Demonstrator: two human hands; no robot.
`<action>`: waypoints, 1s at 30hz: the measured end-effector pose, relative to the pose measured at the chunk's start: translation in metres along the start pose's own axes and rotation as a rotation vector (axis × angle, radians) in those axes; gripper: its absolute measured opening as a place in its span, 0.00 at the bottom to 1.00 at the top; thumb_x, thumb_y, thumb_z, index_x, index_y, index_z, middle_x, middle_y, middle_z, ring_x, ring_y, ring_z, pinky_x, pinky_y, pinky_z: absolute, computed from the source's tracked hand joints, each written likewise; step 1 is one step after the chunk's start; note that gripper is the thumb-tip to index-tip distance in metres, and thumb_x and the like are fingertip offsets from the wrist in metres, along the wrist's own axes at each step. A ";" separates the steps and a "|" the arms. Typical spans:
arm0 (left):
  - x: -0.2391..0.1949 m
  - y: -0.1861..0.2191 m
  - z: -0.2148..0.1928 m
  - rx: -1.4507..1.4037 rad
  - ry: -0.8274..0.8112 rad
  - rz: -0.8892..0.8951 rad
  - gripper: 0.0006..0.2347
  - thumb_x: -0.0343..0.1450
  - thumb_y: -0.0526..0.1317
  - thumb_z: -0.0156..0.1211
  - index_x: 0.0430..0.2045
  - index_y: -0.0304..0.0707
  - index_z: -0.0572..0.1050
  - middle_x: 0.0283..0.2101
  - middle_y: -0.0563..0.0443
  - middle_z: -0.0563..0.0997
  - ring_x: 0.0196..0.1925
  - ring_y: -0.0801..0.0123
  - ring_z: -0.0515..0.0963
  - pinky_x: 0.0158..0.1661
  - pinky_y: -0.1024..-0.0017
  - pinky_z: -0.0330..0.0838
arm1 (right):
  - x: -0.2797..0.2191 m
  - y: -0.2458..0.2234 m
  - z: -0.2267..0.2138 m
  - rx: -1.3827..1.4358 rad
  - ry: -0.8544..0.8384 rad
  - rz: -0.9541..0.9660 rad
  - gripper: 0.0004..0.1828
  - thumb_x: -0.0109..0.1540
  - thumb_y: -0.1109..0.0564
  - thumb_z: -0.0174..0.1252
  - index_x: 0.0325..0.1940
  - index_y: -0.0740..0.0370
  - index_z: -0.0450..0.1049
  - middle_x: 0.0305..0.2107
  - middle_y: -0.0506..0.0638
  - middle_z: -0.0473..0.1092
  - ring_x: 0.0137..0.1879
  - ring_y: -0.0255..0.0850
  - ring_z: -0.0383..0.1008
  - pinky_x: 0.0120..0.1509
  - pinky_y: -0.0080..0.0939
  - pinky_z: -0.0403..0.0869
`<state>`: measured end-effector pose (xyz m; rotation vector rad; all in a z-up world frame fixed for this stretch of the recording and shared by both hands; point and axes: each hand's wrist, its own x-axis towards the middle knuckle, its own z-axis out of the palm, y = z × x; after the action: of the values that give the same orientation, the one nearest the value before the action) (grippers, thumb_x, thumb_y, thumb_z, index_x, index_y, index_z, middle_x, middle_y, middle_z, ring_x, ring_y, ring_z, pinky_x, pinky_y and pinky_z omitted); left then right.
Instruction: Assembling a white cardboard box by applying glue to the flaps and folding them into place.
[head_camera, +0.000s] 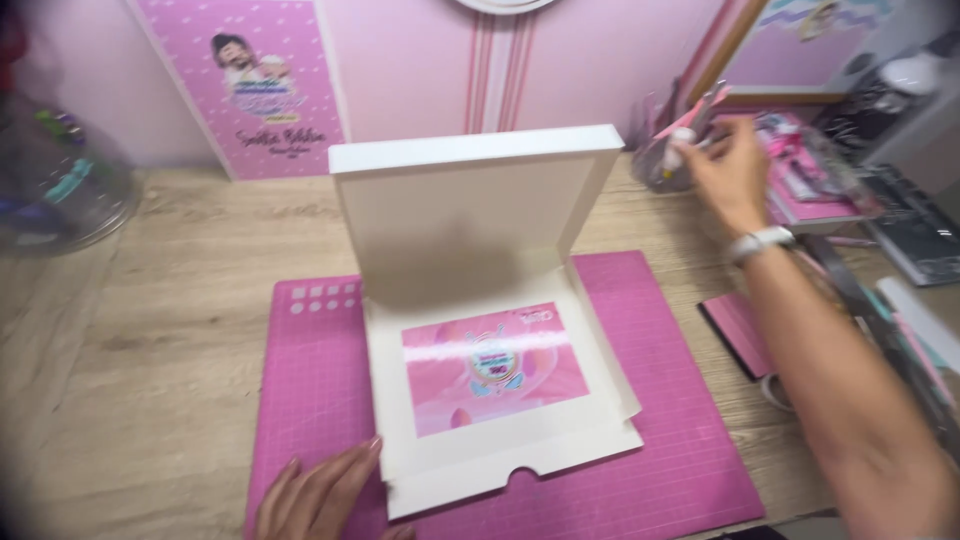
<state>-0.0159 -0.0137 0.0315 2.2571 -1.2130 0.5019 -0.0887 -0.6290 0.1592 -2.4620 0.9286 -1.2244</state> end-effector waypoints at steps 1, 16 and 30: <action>0.009 0.014 -0.008 -0.007 0.129 -0.050 0.34 0.58 0.72 0.60 0.55 0.60 0.76 0.56 0.68 0.82 0.57 0.72 0.81 0.65 0.50 0.68 | -0.005 -0.015 -0.007 0.078 0.077 -0.084 0.26 0.65 0.49 0.76 0.56 0.62 0.71 0.33 0.51 0.73 0.37 0.42 0.74 0.43 0.44 0.69; 0.040 0.034 -0.060 -0.146 0.081 0.146 0.18 0.67 0.49 0.68 0.49 0.44 0.78 0.51 0.54 0.84 0.51 0.64 0.83 0.61 0.58 0.69 | -0.267 -0.168 -0.140 0.114 -0.533 -0.700 0.40 0.56 0.44 0.69 0.69 0.54 0.65 0.66 0.52 0.66 0.77 0.52 0.61 0.82 0.59 0.56; 0.044 0.043 -0.069 -0.315 0.073 0.014 0.16 0.66 0.39 0.71 0.48 0.41 0.80 0.47 0.52 0.85 0.49 0.62 0.82 0.52 0.61 0.72 | -0.293 -0.300 -0.031 0.319 -0.651 -0.690 0.11 0.59 0.59 0.60 0.46 0.60 0.72 0.35 0.52 0.75 0.40 0.50 0.73 0.44 0.49 0.70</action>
<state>-0.0341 -0.0204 0.1221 1.9496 -1.1806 0.3659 -0.1133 -0.2097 0.1340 -2.6822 -0.2844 -0.5399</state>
